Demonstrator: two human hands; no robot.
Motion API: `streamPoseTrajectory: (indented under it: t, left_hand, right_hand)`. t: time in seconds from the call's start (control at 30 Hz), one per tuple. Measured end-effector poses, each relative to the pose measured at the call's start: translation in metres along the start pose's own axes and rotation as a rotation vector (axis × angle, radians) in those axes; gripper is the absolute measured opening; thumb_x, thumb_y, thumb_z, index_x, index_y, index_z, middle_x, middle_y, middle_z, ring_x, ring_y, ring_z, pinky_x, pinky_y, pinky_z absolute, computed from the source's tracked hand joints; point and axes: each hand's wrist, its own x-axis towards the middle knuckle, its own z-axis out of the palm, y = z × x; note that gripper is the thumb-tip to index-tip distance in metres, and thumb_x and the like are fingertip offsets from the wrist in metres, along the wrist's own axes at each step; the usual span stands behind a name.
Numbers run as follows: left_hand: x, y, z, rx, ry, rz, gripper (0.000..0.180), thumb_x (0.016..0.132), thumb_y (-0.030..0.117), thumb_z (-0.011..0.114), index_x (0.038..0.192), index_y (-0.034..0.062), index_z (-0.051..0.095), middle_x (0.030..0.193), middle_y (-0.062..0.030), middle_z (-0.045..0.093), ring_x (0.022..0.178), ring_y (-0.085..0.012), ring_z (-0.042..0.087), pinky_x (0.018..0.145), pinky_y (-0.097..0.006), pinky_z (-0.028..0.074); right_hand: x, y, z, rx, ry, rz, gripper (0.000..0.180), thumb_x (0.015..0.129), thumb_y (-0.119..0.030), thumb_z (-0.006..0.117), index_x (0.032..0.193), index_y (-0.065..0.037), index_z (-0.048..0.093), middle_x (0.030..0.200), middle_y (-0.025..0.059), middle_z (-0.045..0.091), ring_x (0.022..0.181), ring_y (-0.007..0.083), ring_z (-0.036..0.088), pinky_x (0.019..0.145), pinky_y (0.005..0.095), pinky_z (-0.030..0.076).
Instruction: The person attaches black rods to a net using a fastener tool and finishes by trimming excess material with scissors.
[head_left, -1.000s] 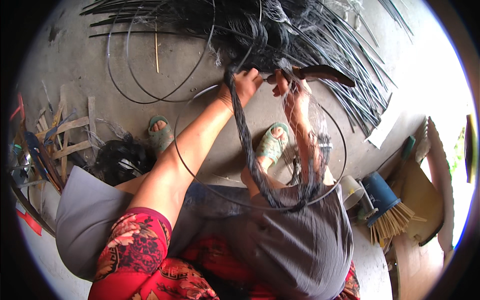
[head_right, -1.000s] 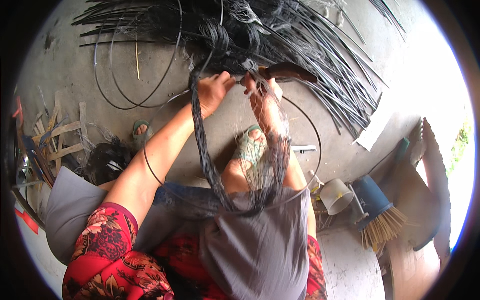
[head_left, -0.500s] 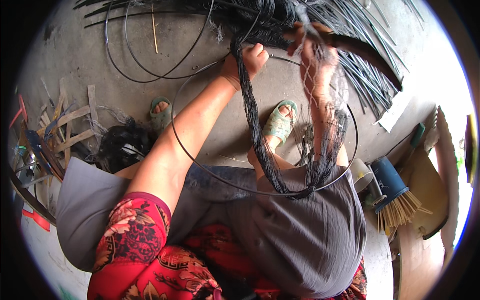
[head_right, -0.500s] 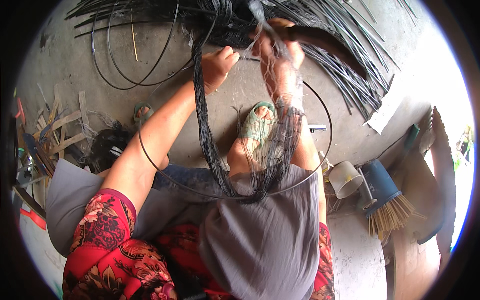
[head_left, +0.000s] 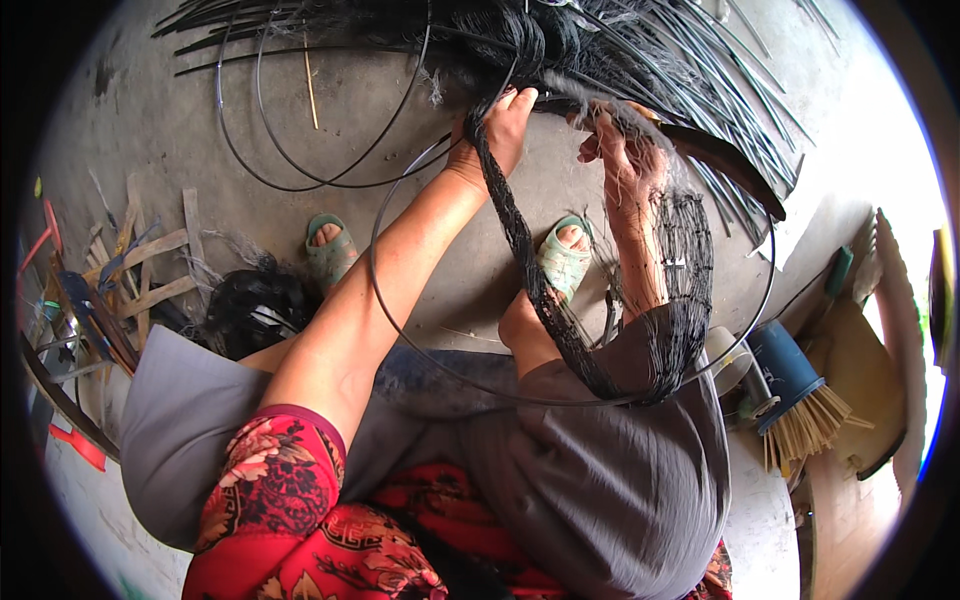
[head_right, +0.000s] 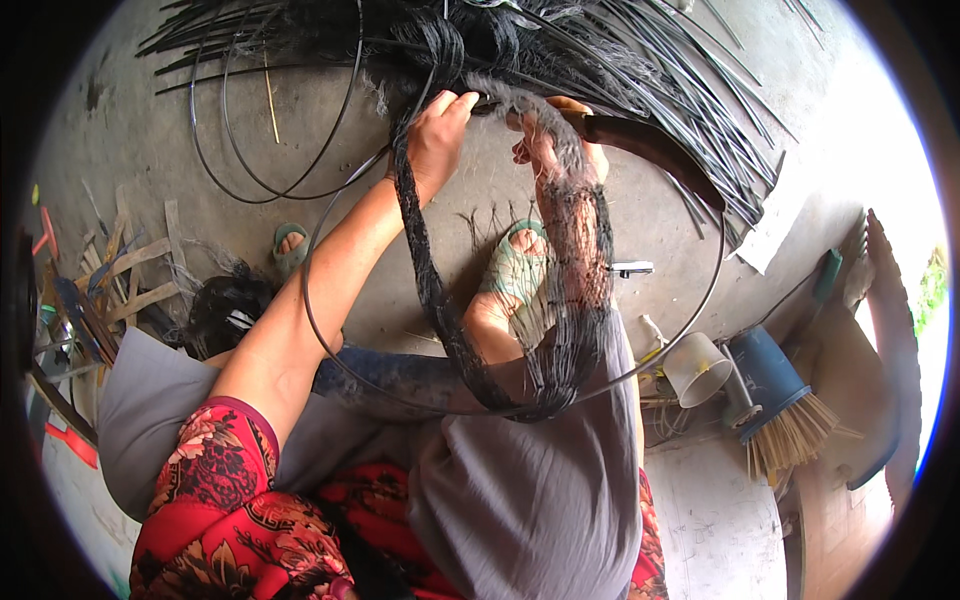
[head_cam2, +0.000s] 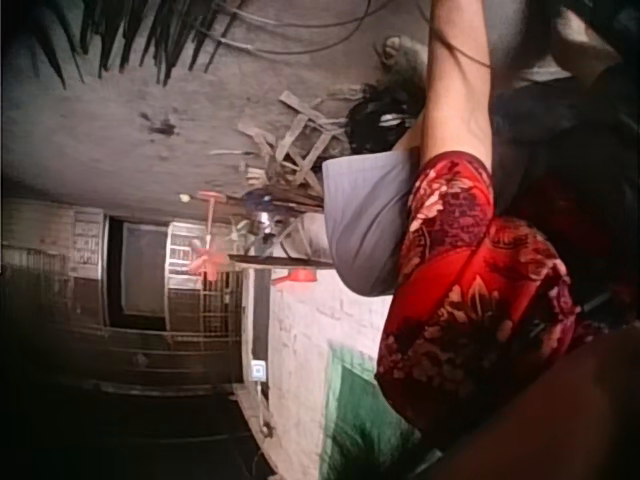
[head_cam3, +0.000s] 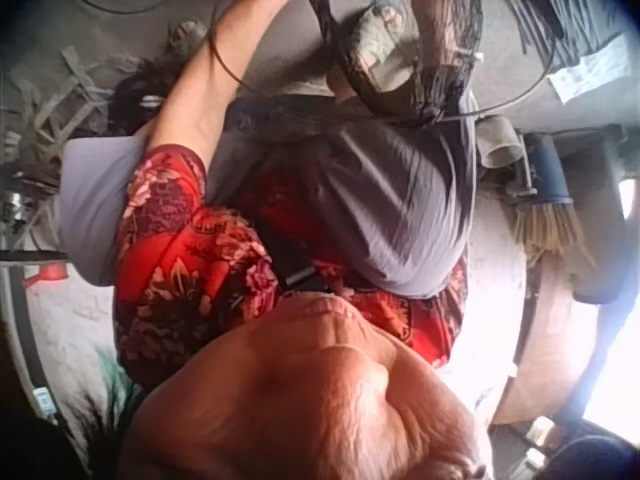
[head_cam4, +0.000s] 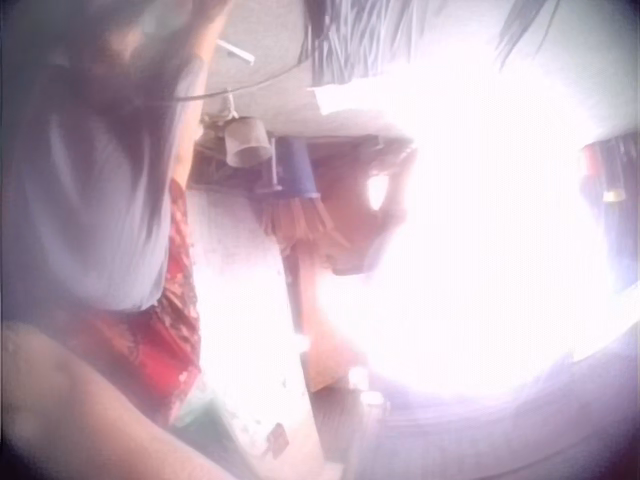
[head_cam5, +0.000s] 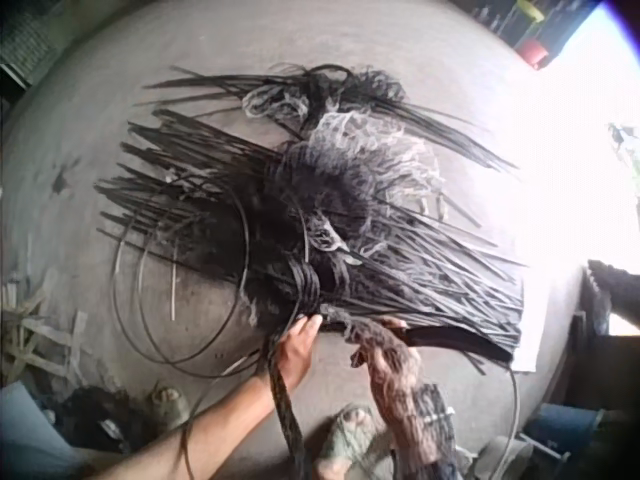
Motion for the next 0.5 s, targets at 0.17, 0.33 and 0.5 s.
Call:
streamPoseTrajectory:
  t: [0.17, 0.33, 0.5]
  left_hand:
    - [0.001, 0.011, -0.017, -0.041, -0.098, -0.133, 0.022, 0.099, 0.005, 0.075, 0.12, 0.0075, 0.079, 0.101, -0.0162, 0.072, 0.092, -0.0375, 0.073, 0.079, -0.045, 0.06]
    - [-0.004, 0.025, -0.037, -0.347, -0.197, -0.366, 0.028, 0.102, 0.016, 0.077, 0.129, 0.0089, 0.079, 0.118, -0.0185, 0.078, 0.108, -0.0364, 0.076, 0.095, -0.043, 0.061]
    - [0.034, 0.094, -0.093, -0.197, -0.447, -0.322, 0.034, 0.109, 0.026, 0.073, 0.136, 0.0058, 0.078, 0.117, -0.0057, 0.083, 0.111, -0.0235, 0.078, 0.098, -0.039, 0.061]
  right_hand:
    - [-0.025, 0.0, -0.03, -0.247, -0.035, 0.05, 0.028, 0.104, -0.029, 0.074, 0.114, -0.003, 0.07, 0.088, 0.0159, 0.077, 0.076, 0.0196, 0.075, 0.07, 0.0399, 0.059]
    - [-0.06, 0.011, -0.077, -0.679, -0.156, 0.084, 0.031, 0.102, -0.035, 0.075, 0.108, -0.005, 0.07, 0.085, 0.0183, 0.077, 0.075, 0.0256, 0.076, 0.069, 0.0442, 0.06]
    - [-0.158, 0.045, -0.164, -1.149, -0.203, 0.291, 0.033, 0.099, -0.04, 0.072, 0.106, -0.007, 0.068, 0.089, 0.0262, 0.077, 0.088, 0.0474, 0.076, 0.078, 0.0556, 0.059]
